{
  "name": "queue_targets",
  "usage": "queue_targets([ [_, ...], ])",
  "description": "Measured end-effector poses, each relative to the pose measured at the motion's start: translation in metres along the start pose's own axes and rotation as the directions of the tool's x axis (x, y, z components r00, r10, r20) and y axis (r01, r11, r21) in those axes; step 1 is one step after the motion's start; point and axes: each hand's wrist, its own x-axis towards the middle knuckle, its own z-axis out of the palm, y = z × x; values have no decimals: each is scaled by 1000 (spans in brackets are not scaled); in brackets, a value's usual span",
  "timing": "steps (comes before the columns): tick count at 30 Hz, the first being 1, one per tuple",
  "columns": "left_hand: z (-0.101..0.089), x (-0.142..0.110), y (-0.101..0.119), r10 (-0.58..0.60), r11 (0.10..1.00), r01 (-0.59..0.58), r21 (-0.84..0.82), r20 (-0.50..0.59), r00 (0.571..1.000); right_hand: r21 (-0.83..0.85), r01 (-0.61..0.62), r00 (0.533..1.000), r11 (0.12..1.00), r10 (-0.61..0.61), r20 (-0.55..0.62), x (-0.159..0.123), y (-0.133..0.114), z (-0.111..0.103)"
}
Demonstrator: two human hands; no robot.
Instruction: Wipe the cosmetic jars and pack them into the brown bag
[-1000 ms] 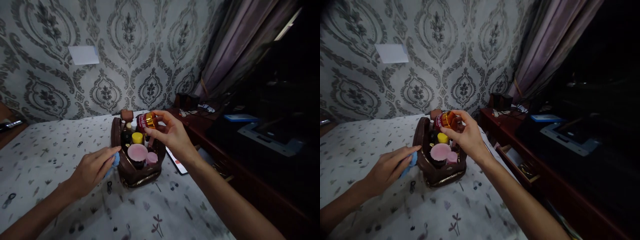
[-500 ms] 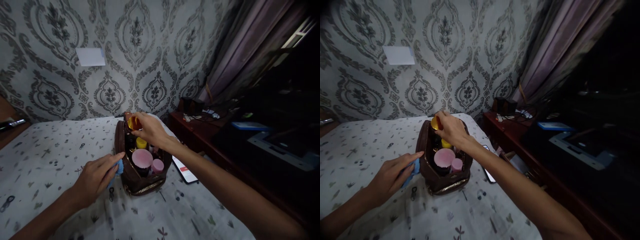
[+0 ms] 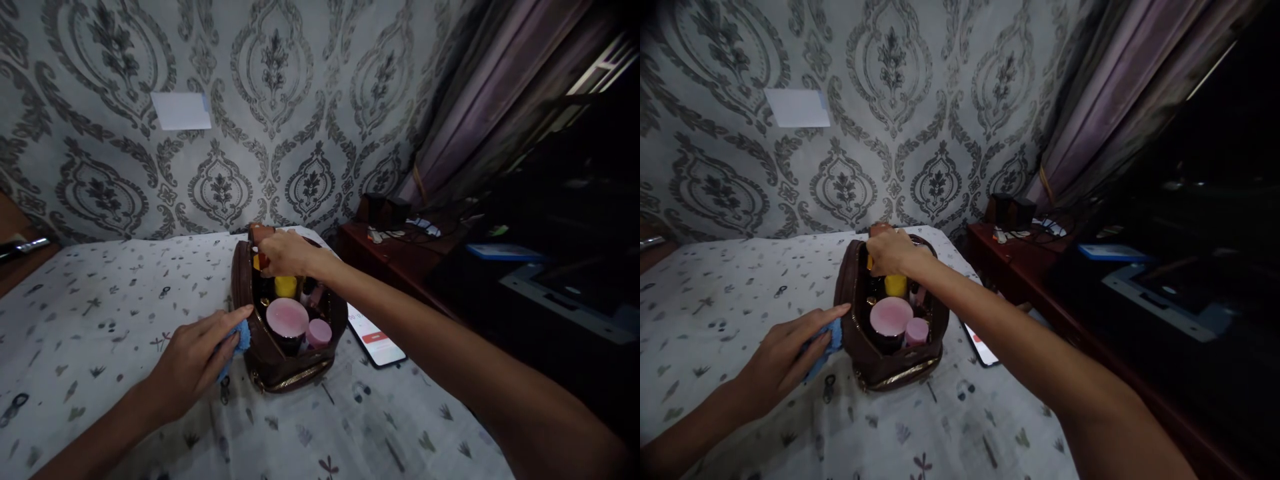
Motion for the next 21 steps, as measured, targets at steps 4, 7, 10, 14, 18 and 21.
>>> queue_targets([
  [4, -1, 1, 0, 0, 1000, 0, -6, 14, 1000, -14, 12, 999, 1000, -11, 53, -1, 1, -8],
  [7, -1, 2, 1, -16, 999, 17, -44, 39, 999, -4, 18, 997, 1000, -17, 75, -3, 2, -10],
  [10, 0, 2, 0, -63, 992, 69, -106, 60, 996, 19, 26, 995, 999, -28, 101, -4, 3, -13],
  [14, 6, 2, -9, -323, 929, 326, -176, 49, 945, 48, 14, 992, 999, -20, 121, -4, 4, -13],
  [18, 21, 12, -36, -567, 775, 557, -299, 60, 822, 79, 21, 993, 997, -30, 114, -1, 8, -10],
  [21, 33, 23, -57, -581, 669, 552, -499, 113, 806, 110, 43, 994, 993, -54, 99, -1, 11, -7],
])
